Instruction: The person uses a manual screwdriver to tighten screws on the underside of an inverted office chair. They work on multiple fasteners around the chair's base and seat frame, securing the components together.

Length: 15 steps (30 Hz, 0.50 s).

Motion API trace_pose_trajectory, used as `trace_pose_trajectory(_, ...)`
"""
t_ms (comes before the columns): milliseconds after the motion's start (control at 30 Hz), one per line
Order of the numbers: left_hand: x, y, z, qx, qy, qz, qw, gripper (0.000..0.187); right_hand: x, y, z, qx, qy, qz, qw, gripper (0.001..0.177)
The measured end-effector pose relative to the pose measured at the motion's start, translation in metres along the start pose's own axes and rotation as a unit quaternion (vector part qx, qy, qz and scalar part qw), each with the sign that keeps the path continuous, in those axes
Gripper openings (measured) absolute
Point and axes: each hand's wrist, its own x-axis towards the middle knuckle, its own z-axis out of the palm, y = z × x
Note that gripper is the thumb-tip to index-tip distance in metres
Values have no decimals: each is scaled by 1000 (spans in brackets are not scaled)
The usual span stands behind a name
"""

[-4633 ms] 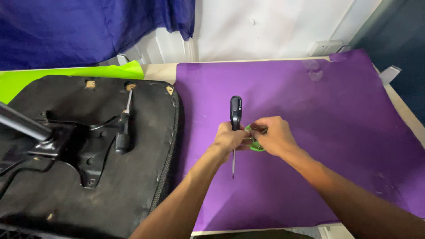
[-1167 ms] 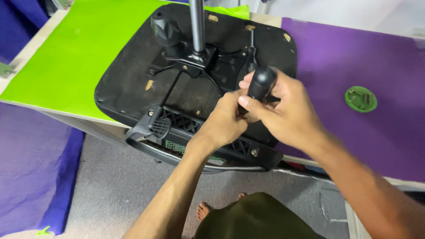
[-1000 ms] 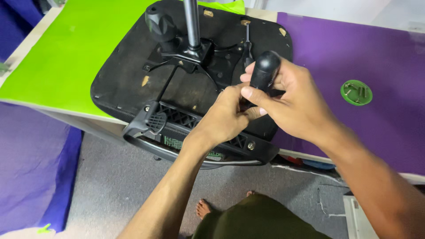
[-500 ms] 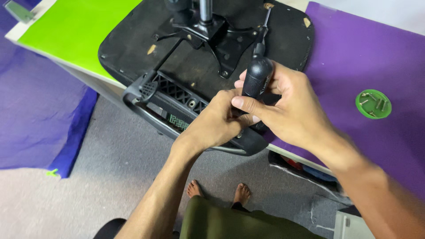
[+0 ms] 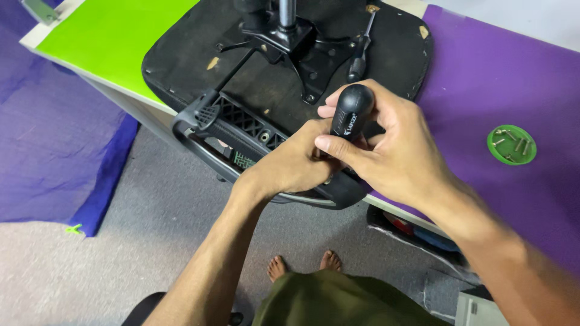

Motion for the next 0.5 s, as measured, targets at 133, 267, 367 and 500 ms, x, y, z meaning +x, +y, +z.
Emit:
trace_pose_trajectory(133,-2,-1,-2,-24,53,-32,998,33,-1,-4,8,3,17,19,1000,33)
trace_pose_trajectory(267,-9,3,-4,-44,65,-55,995,26,1,-9,13,-26,42,49,998,32)
trace_pose_trajectory(367,-11,7,-5,-29,67,-61,995,23,0,-12,15,-19,37,67,997,32)
trace_pose_trajectory(500,-6,9,-10,-31,63,-44,997,22,2,-13,14,0,43,74,996,32)
